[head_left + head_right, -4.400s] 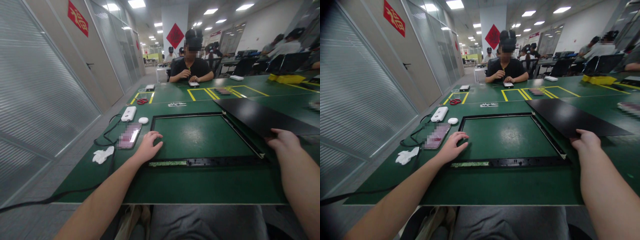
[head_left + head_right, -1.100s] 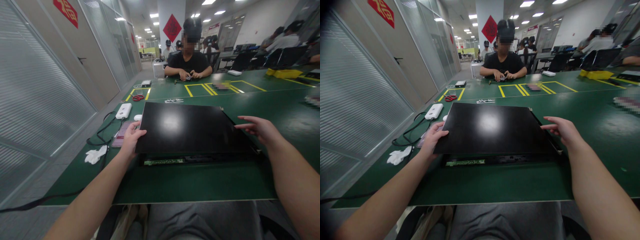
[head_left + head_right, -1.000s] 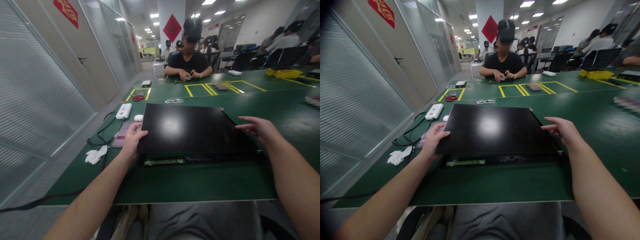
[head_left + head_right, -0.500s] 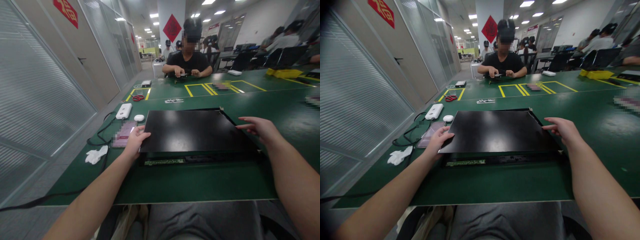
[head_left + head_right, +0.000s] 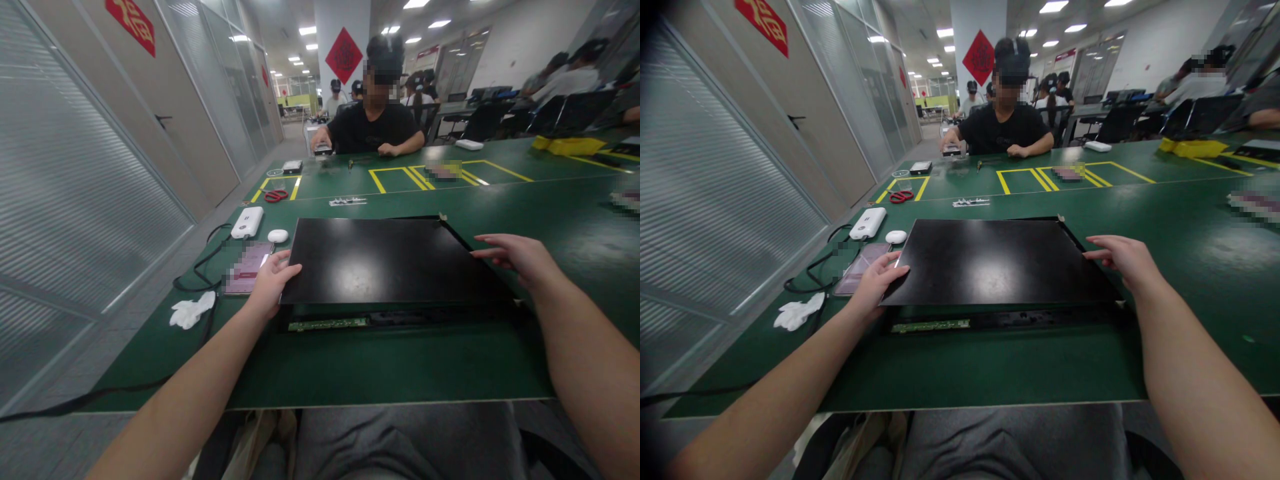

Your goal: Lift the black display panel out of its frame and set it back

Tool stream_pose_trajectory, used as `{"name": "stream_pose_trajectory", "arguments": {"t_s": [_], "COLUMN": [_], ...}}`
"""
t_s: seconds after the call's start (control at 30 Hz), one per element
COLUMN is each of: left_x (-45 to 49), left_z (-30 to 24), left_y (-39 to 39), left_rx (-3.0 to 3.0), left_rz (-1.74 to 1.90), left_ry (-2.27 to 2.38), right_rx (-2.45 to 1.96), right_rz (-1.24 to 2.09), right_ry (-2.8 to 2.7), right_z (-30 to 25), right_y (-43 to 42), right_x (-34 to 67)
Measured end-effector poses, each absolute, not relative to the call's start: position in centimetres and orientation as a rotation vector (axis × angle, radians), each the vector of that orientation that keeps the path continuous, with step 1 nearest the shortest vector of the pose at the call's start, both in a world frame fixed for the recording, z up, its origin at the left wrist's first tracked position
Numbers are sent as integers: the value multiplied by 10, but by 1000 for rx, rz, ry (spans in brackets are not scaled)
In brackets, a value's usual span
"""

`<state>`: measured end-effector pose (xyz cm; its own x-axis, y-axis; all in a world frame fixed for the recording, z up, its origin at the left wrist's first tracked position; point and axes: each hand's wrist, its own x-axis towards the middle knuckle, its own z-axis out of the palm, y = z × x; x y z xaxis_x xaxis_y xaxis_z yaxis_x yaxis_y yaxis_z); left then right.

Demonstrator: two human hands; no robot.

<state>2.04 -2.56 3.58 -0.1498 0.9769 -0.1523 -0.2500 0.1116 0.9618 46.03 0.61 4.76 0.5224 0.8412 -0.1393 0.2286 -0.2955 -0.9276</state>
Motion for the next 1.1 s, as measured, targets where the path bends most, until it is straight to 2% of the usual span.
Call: {"name": "stream_pose_trajectory", "arguments": {"t_s": [0.63, 1.1], "left_x": [20, 20], "left_z": [29, 28], "left_y": [-23, -22], "left_rx": [873, 883], "left_rz": [1293, 1282], "left_ry": [1202, 1211], "right_rx": [-1928, -2018], "right_rz": [625, 536], "right_ry": [-1116, -1176], "right_z": [29, 37], "right_y": [14, 9], "right_x": [475, 466]}}
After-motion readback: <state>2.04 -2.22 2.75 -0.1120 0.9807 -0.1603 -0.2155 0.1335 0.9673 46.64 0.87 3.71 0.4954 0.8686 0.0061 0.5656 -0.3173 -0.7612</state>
